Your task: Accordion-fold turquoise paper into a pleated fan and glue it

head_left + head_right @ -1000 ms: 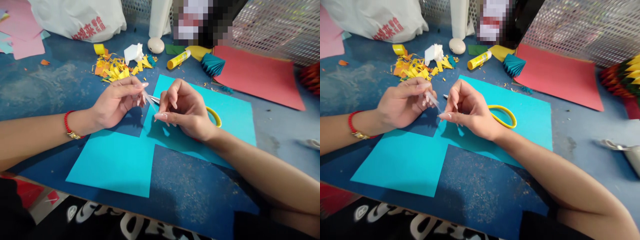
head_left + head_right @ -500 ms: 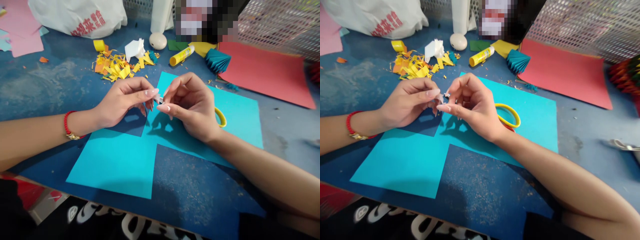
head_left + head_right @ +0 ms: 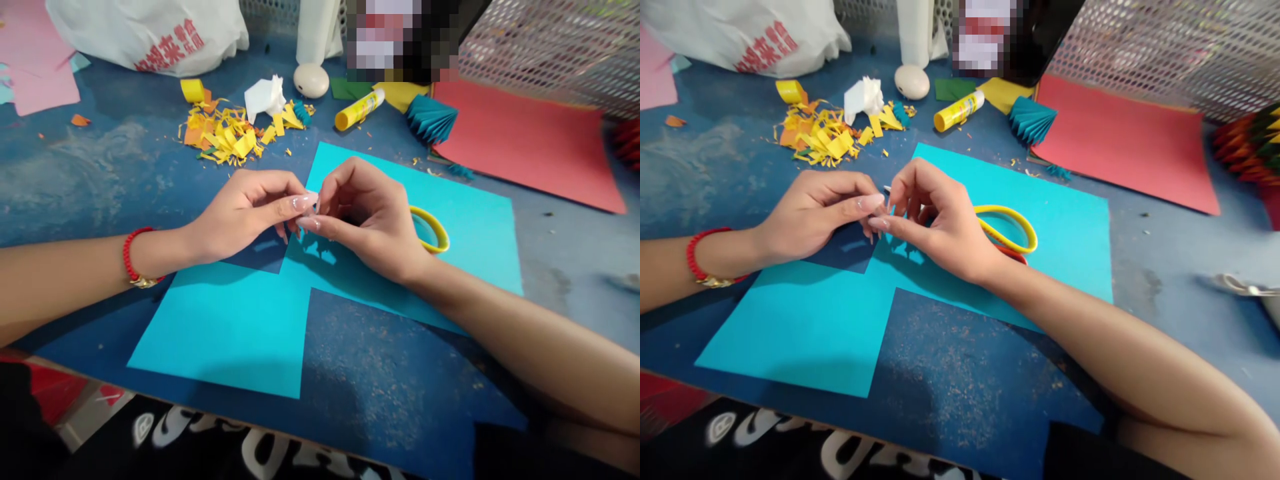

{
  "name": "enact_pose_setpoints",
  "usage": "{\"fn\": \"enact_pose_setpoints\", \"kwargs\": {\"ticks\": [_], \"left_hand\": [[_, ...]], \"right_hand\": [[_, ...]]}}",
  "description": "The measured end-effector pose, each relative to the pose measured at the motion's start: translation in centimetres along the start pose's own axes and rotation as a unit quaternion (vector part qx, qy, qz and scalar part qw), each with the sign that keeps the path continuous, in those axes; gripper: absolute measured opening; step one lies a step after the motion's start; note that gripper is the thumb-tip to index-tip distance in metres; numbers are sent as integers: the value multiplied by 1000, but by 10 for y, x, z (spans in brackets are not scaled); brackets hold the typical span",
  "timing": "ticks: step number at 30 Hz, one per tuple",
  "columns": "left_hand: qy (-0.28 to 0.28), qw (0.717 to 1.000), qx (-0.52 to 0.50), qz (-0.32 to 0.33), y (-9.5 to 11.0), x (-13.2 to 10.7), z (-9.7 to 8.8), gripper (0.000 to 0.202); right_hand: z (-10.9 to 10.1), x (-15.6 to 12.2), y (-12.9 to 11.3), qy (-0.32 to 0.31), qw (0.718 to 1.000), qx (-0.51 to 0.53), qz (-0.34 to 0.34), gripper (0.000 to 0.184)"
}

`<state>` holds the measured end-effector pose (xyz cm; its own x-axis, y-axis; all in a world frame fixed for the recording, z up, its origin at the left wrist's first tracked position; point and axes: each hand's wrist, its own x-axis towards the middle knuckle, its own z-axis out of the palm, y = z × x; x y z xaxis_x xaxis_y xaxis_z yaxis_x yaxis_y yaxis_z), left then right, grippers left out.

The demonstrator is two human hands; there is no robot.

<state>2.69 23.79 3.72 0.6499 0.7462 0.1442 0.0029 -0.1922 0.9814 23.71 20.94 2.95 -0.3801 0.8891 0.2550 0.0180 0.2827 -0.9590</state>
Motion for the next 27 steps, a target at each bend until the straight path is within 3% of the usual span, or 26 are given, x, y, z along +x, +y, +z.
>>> {"fn": "enact_pose_setpoints", "kwargs": {"ticks": [7,12,16,21,27], "left_hand": [[-25,999,30,9,5,-1,2,3],[6,998,14,-56,10,-2,6,17],[10,996,-27,-84,8,-2,4,15],[-18,995,-38,-86,6,0,0,26],[-12,996,-45,-81,5,-1,0,29]], "right_hand": [[-2,-1,1,-5,1000,-23,-20,41],[-2,-1,1,33,998,-29,-43,41],[-1,0,2,59,995,-60,-59,40],[-3,0,3,83,992,-81,-57,40],[-3,-2,2,150,973,-152,-91,36]]}}
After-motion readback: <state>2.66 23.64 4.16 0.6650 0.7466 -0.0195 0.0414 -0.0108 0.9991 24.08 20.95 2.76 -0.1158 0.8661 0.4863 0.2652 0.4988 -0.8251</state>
